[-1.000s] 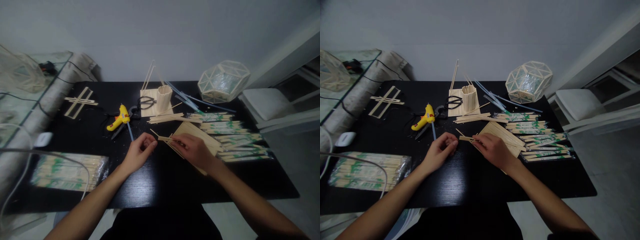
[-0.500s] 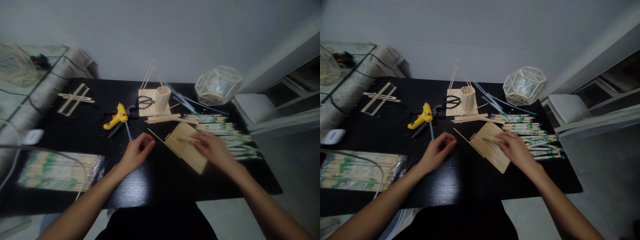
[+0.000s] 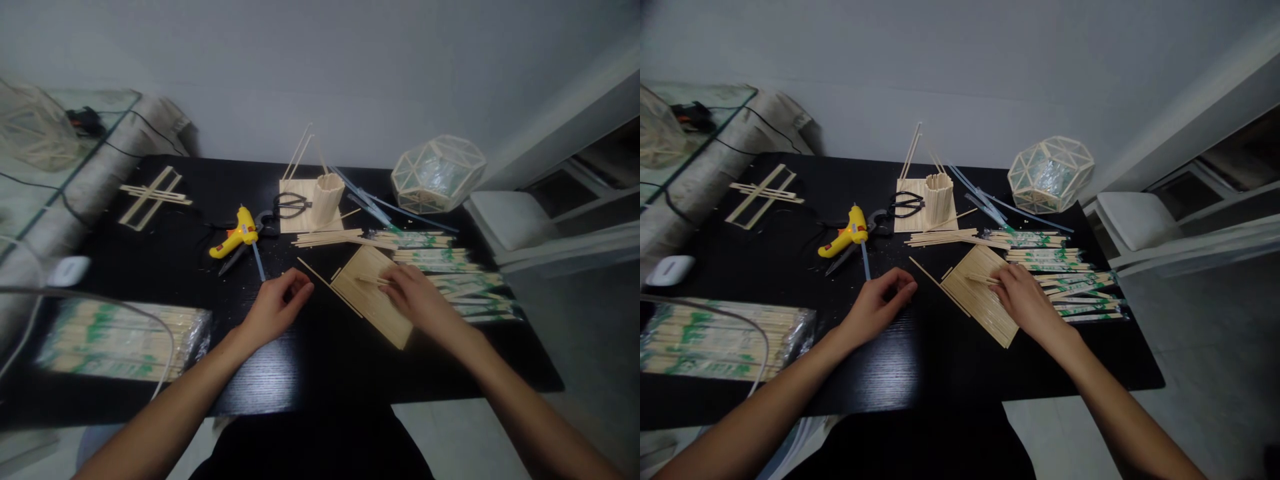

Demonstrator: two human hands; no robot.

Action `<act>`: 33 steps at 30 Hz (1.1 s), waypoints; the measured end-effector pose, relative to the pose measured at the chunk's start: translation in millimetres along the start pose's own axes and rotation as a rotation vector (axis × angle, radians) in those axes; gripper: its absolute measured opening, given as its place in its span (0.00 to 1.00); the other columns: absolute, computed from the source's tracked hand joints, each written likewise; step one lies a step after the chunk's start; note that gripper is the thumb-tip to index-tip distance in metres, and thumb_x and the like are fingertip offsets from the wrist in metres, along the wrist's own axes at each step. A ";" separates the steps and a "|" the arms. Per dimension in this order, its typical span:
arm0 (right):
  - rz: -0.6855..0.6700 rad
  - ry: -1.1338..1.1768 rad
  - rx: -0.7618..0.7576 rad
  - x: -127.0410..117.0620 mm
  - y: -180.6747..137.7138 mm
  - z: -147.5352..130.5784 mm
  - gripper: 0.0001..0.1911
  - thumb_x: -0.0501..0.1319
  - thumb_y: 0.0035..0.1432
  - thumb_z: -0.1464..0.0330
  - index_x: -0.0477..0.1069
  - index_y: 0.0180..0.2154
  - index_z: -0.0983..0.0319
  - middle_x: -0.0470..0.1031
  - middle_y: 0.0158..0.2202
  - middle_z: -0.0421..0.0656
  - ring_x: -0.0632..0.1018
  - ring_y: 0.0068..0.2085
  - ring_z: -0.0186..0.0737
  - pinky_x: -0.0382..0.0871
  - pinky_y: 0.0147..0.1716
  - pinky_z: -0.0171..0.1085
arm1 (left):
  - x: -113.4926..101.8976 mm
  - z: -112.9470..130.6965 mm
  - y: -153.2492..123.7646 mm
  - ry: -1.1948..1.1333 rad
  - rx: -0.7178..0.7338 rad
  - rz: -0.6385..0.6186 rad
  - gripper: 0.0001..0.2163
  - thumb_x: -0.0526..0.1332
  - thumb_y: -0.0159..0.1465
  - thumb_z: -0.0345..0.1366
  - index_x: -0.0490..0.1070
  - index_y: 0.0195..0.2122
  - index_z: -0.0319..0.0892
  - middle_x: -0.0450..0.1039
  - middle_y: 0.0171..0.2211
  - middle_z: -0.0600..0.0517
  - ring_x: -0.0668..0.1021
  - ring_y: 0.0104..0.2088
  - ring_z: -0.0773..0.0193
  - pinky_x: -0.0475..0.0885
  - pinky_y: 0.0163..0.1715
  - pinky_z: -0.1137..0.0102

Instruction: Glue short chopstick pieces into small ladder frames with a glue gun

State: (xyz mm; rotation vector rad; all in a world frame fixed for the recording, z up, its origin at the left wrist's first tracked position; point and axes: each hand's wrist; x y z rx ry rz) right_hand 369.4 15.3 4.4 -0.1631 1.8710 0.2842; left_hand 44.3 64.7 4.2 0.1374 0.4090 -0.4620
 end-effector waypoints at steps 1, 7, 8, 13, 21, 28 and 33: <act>0.002 -0.031 -0.008 1.2 0.2 -1.0 0.07 0.57 0.71 0.67 0.74 0.44 0.60 0.77 0.41 0.51 0.78 0.44 0.53 0.75 0.45 0.50 | 0.1 0.2 -0.1 0.007 0.004 -0.002 0.11 0.59 0.73 0.44 0.73 0.39 0.43 0.72 0.26 0.57 0.74 0.27 0.66 0.67 0.29 0.72; 0.040 -0.178 -0.031 5.2 -2.1 -8.9 0.08 0.54 0.71 0.70 0.71 0.42 0.62 0.75 0.38 0.52 0.76 0.41 0.53 0.73 0.43 0.49 | 0.2 1.8 -0.7 0.033 0.030 -0.010 0.11 0.58 0.73 0.44 0.72 0.39 0.43 0.71 0.26 0.57 0.73 0.27 0.67 0.67 0.30 0.72; 0.037 -0.192 -0.035 5.5 -3.1 -9.4 0.08 0.53 0.71 0.71 0.71 0.43 0.62 0.74 0.38 0.52 0.76 0.41 0.53 0.73 0.43 0.48 | 0.1 2.0 -0.8 0.033 0.035 -0.010 0.10 0.58 0.73 0.43 0.72 0.39 0.43 0.71 0.26 0.57 0.73 0.27 0.67 0.67 0.30 0.72; 0.004 -0.253 -0.046 9.9 -7.6 -6.8 0.13 0.52 0.64 0.79 0.70 0.46 0.63 0.74 0.39 0.52 0.76 0.42 0.53 0.73 0.45 0.48 | -0.5 3.4 -0.8 0.031 0.053 -0.014 0.09 0.59 0.73 0.42 0.72 0.38 0.43 0.70 0.26 0.57 0.72 0.26 0.67 0.66 0.29 0.73; 0.023 -0.155 -0.047 8.4 -7.2 -11.0 0.09 0.53 0.70 0.73 0.70 0.48 0.62 0.75 0.41 0.52 0.77 0.43 0.53 0.74 0.45 0.48 | -0.9 5.5 0.3 0.043 0.084 -0.016 0.09 0.58 0.73 0.40 0.71 0.38 0.43 0.70 0.26 0.57 0.72 0.26 0.68 0.66 0.29 0.73; 0.013 0.016 0.015 3.0 -6.7 -8.5 0.04 0.58 0.71 0.66 0.69 0.44 0.58 0.76 0.41 0.49 0.78 0.43 0.51 0.74 0.44 0.47 | -1.1 4.1 -0.6 0.066 0.089 -0.027 0.09 0.58 0.74 0.40 0.71 0.38 0.43 0.70 0.26 0.57 0.72 0.26 0.68 0.66 0.29 0.73; -0.055 0.045 -0.010 0.7 -1.0 -6.4 0.04 0.57 0.71 0.67 0.68 0.43 0.59 0.76 0.41 0.49 0.78 0.43 0.50 0.73 0.44 0.45 | -1.3 2.9 -0.9 0.078 0.083 -0.032 0.09 0.58 0.74 0.40 0.71 0.39 0.42 0.71 0.27 0.57 0.73 0.26 0.68 0.65 0.29 0.73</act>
Point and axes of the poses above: each hand's wrist, its own y-axis towards the middle knuckle, its own x-axis out of the palm, z = x × y
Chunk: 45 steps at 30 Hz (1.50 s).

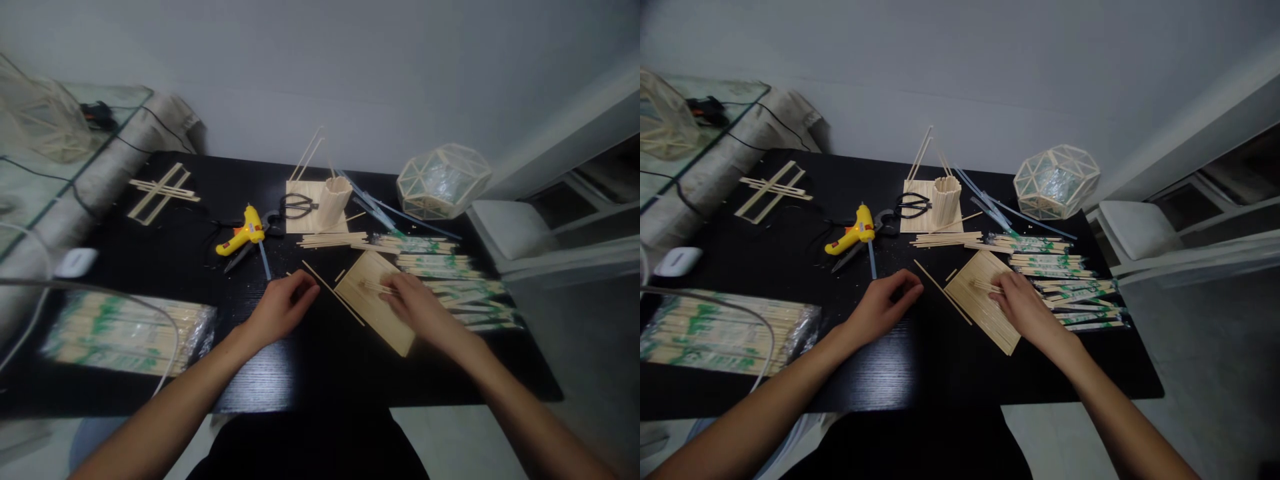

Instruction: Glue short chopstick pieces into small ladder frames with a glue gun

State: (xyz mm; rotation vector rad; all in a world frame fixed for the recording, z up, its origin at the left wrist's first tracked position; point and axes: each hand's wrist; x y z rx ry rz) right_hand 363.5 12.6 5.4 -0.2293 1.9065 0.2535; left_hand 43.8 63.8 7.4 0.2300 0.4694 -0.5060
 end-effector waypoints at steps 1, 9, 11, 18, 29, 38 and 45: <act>-0.016 -0.006 -0.004 -0.8 0.8 -0.6 0.04 0.56 0.72 0.67 0.67 0.43 0.59 0.75 0.40 0.49 0.78 0.43 0.49 0.73 0.44 0.44 | -0.3 0.1 0.1 -0.001 -0.001 0.001 0.09 0.58 0.74 0.40 0.71 0.39 0.42 0.71 0.27 0.58 0.73 0.26 0.68 0.65 0.29 0.73; -0.189 -0.003 0.110 -25.4 7.0 -20.3 0.03 0.53 0.69 0.71 0.62 0.39 0.58 0.74 0.35 0.46 0.77 0.34 0.45 0.65 0.35 0.39 | -1.3 1.3 1.0 0.000 -0.003 -0.003 0.10 0.58 0.73 0.41 0.71 0.38 0.42 0.70 0.26 0.57 0.71 0.26 0.69 0.64 0.28 0.73; -0.189 0.126 0.139 -35.1 13.1 -33.1 0.04 0.53 0.71 0.67 0.60 0.39 0.57 0.72 0.30 0.42 0.74 0.30 0.42 0.63 0.32 0.38 | -0.5 1.3 0.7 -0.019 -0.017 -0.004 0.11 0.58 0.73 0.42 0.71 0.37 0.41 0.70 0.27 0.57 0.72 0.26 0.68 0.64 0.28 0.73; -0.358 1.093 0.308 -23.5 43.1 -93.6 0.21 0.62 0.66 0.48 0.65 0.40 0.58 0.61 0.28 0.33 0.63 0.24 0.31 0.57 0.22 0.32 | -1.0 5.0 0.4 -0.383 -0.132 -0.020 0.16 0.62 0.71 0.48 0.75 0.50 0.41 0.72 0.28 0.55 0.73 0.27 0.67 0.67 0.28 0.72; -0.506 1.622 0.389 27.0 55.6 -118.2 0.24 0.70 0.61 0.49 0.64 0.40 0.59 0.59 0.24 0.28 0.56 0.20 0.24 0.48 0.17 0.26 | -0.1 5.2 7.9 -0.633 -0.222 0.015 0.18 0.68 0.64 0.52 0.76 0.36 0.39 0.73 0.26 0.55 0.71 0.24 0.69 0.65 0.25 0.74; -0.502 1.761 0.399 35.5 54.2 -113.4 0.22 0.65 0.67 0.49 0.72 0.40 0.63 0.77 0.29 0.40 0.76 0.25 0.33 0.72 0.24 0.32 | 1.8 4.2 8.2 -0.678 -0.276 0.088 0.19 0.71 0.61 0.52 0.74 0.38 0.40 0.73 0.28 0.56 0.72 0.26 0.69 0.67 0.27 0.74; -0.506 1.889 0.479 42.6 55.4 -107.6 0.16 0.60 0.73 0.58 0.75 0.50 0.65 0.84 0.42 0.50 0.85 0.37 0.41 0.83 0.37 0.40 | -0.2 4.8 8.2 -0.550 -0.260 0.108 0.20 0.65 0.66 0.55 0.71 0.35 0.41 0.69 0.28 0.56 0.71 0.28 0.67 0.68 0.28 0.73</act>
Point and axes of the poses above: each hand's wrist, its own y-axis towards the middle knuckle, its own x-axis out of the palm, z = x × y
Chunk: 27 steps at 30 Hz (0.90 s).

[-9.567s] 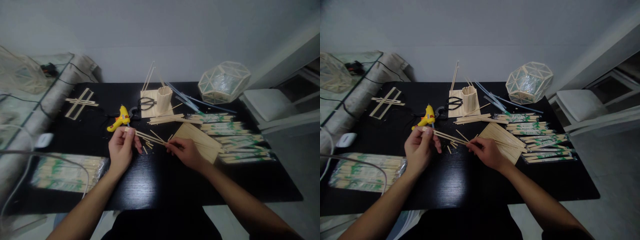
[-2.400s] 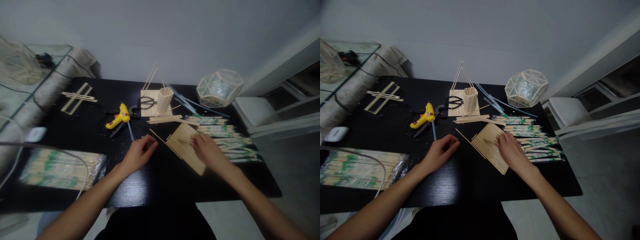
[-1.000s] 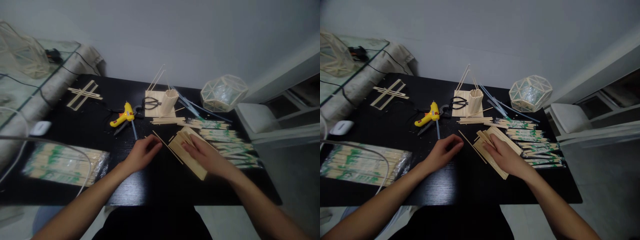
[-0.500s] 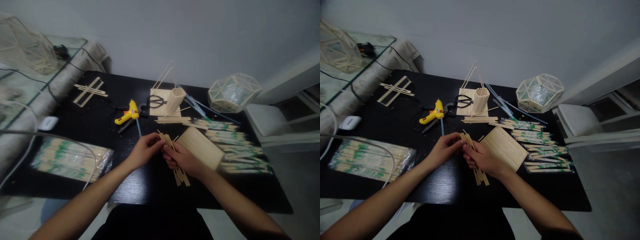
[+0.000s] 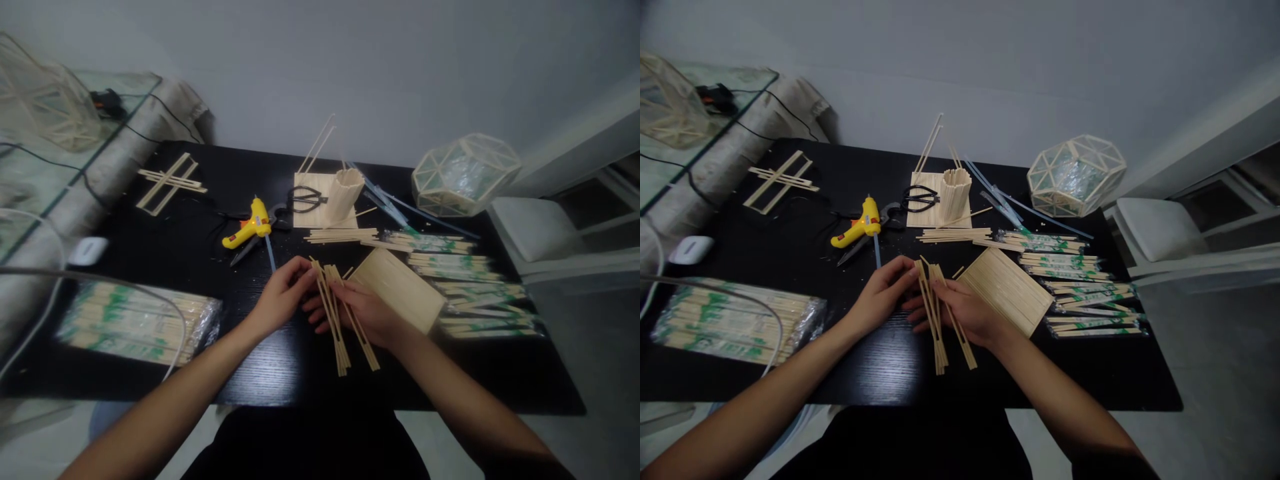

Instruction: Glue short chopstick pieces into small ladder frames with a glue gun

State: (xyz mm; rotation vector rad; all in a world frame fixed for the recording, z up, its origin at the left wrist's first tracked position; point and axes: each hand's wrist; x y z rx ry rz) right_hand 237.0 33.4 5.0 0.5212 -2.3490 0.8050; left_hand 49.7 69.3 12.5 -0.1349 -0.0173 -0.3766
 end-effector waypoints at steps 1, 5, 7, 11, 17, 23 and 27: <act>-0.001 0.014 0.011 -0.7 0.2 0.3 0.16 0.60 0.74 0.59 0.75 0.51 0.65 0.85 0.42 0.50 0.85 0.39 0.41 0.83 0.39 0.41 | -0.1 -0.2 -0.2 0.027 0.008 -0.005 0.19 0.65 0.67 0.54 0.71 0.35 0.41 0.70 0.29 0.55 0.71 0.29 0.66 0.68 0.30 0.72; -0.006 0.042 0.039 -3.3 1.1 2.2 0.17 0.62 0.72 0.58 0.75 0.50 0.66 0.85 0.41 0.51 0.86 0.40 0.44 0.83 0.43 0.44 | 0.2 -3.7 -0.8 0.133 0.027 -0.044 0.16 0.64 0.68 0.51 0.73 0.36 0.41 0.72 0.32 0.52 0.73 0.34 0.64 0.69 0.34 0.70; -0.025 0.043 0.036 -4.5 1.5 3.3 0.18 0.63 0.72 0.57 0.75 0.49 0.66 0.85 0.41 0.51 0.87 0.39 0.44 0.84 0.43 0.45 | 0.4 -6.4 -1.0 0.158 0.030 -0.062 0.16 0.65 0.67 0.50 0.73 0.35 0.41 0.72 0.32 0.52 0.73 0.33 0.64 0.68 0.33 0.70; -0.064 0.035 0.045 -5.0 1.0 3.4 0.17 0.61 0.73 0.58 0.75 0.49 0.67 0.84 0.41 0.51 0.87 0.40 0.45 0.84 0.42 0.44 | 0.5 -9.3 -1.7 0.152 -0.028 -0.064 0.16 0.65 0.66 0.51 0.73 0.35 0.41 0.71 0.29 0.54 0.71 0.29 0.66 0.65 0.29 0.71; -0.070 0.028 0.081 -1.9 -0.4 -0.7 0.16 0.57 0.76 0.60 0.74 0.52 0.66 0.85 0.44 0.51 0.87 0.39 0.42 0.84 0.41 0.43 | 2.3 -6.1 -1.6 0.012 -0.010 -0.003 0.14 0.70 0.63 0.44 0.71 0.39 0.41 0.74 0.31 0.55 0.76 0.32 0.66 0.70 0.33 0.72; -0.084 0.016 0.086 -1.6 -0.5 -0.2 0.17 0.58 0.76 0.59 0.74 0.54 0.65 0.85 0.45 0.51 0.87 0.40 0.41 0.83 0.41 0.42 | 1.4 -3.5 -1.4 -0.091 -0.031 -0.009 0.16 0.72 0.61 0.41 0.71 0.45 0.42 0.78 0.34 0.54 0.80 0.36 0.64 0.74 0.38 0.70; -0.109 0.018 0.074 -1.1 -0.6 0.0 0.18 0.60 0.74 0.57 0.76 0.50 0.66 0.85 0.45 0.51 0.86 0.39 0.41 0.83 0.41 0.40 | -0.4 -1.6 -1.1 -0.109 -0.053 -0.029 0.16 0.72 0.60 0.40 0.74 0.46 0.41 0.79 0.35 0.53 0.80 0.37 0.64 0.75 0.41 0.69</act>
Point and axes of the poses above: each hand's wrist, its own y-axis towards the middle knuckle, its own x-axis out of the palm, z = x × y
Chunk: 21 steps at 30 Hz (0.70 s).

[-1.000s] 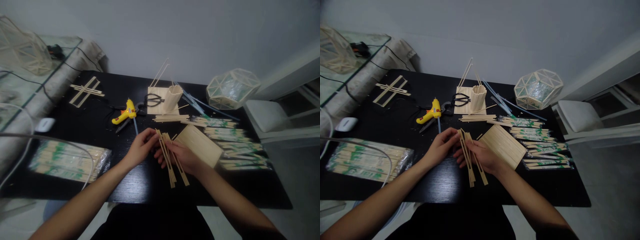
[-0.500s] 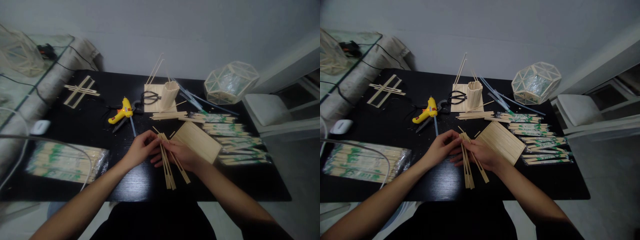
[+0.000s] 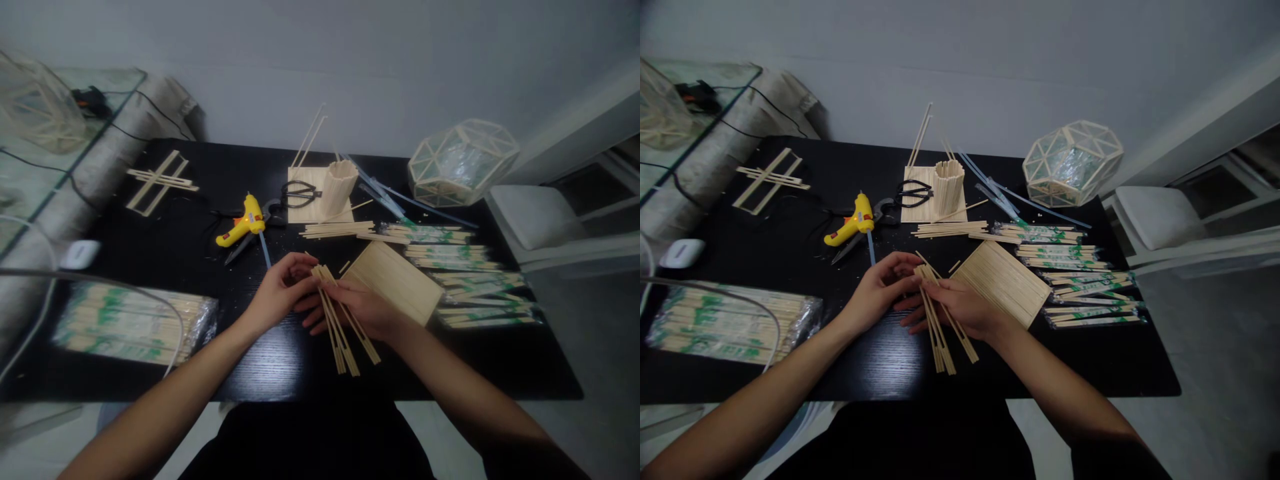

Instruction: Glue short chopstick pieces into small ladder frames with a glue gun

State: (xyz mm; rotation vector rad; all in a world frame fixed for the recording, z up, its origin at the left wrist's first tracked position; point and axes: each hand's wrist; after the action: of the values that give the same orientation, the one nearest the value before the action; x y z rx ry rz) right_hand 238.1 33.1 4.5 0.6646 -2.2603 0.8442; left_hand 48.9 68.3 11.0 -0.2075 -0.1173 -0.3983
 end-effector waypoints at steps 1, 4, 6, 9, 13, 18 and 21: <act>-0.003 -0.003 -0.004 -0.1 -0.1 -0.2 0.18 0.60 0.74 0.57 0.76 0.51 0.66 0.85 0.44 0.51 0.86 0.39 0.41 0.83 0.41 0.40 | -0.3 0.5 0.0 0.004 -0.002 0.000 0.15 0.72 0.60 0.40 0.75 0.46 0.41 0.79 0.35 0.53 0.80 0.37 0.63 0.75 0.41 0.69; 0.009 -0.014 -0.009 -1.4 -0.6 -1.2 0.19 0.60 0.74 0.57 0.76 0.52 0.65 0.85 0.45 0.51 0.86 0.39 0.41 0.82 0.41 0.41 | -1.0 2.2 -0.2 0.032 -0.010 0.015 0.15 0.71 0.60 0.41 0.77 0.46 0.41 0.80 0.36 0.52 0.81 0.38 0.62 0.75 0.41 0.68; 0.022 -0.014 -0.016 -3.0 -0.8 -1.9 0.19 0.60 0.74 0.57 0.76 0.52 0.65 0.85 0.45 0.51 0.86 0.39 0.41 0.82 0.41 0.41 | -1.2 3.4 -0.5 0.043 -0.013 0.025 0.15 0.71 0.60 0.41 0.78 0.45 0.40 0.81 0.37 0.51 0.81 0.38 0.60 0.75 0.41 0.68; 0.047 -0.015 -0.028 -5.1 -1.3 -2.8 0.18 0.60 0.74 0.58 0.77 0.50 0.66 0.85 0.43 0.51 0.86 0.38 0.40 0.83 0.40 0.40 | -1.2 5.3 -0.9 0.036 -0.001 0.041 0.14 0.72 0.59 0.42 0.79 0.43 0.40 0.82 0.37 0.50 0.82 0.39 0.59 0.76 0.41 0.67; 0.047 -0.005 -0.031 -5.6 -3.5 -5.6 0.15 0.65 0.70 0.60 0.78 0.46 0.67 0.84 0.40 0.48 0.85 0.36 0.38 0.83 0.37 0.38 | -0.9 6.4 -2.0 0.027 0.018 0.032 0.16 0.71 0.61 0.45 0.78 0.45 0.40 0.80 0.35 0.51 0.80 0.35 0.62 0.75 0.38 0.68; 0.030 0.021 0.008 -5.2 -7.3 -10.0 0.16 0.70 0.66 0.59 0.77 0.44 0.65 0.79 0.34 0.41 0.81 0.31 0.34 0.84 0.33 0.37 | 0.0 5.8 -2.6 0.027 0.044 0.002 0.18 0.70 0.64 0.47 0.77 0.49 0.41 0.77 0.34 0.52 0.77 0.34 0.65 0.73 0.37 0.70; -0.009 0.018 0.030 -5.6 -8.4 -11.8 0.19 0.71 0.64 0.57 0.77 0.46 0.65 0.75 0.33 0.39 0.78 0.31 0.33 0.83 0.30 0.35 | 0.1 5.4 -1.8 -0.019 0.049 -0.032 0.17 0.71 0.64 0.46 0.76 0.47 0.40 0.77 0.35 0.52 0.76 0.33 0.66 0.72 0.37 0.71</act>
State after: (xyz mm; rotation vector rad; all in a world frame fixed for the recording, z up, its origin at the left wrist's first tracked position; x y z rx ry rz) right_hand 251.7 37.1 10.9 0.6784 -2.2308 0.8782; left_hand 47.9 67.9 16.6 -0.1613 -0.1488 -0.4254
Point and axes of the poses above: each hand's wrist, its own y-axis towards the middle knuckle, its own x-axis out of the palm, z = x × y
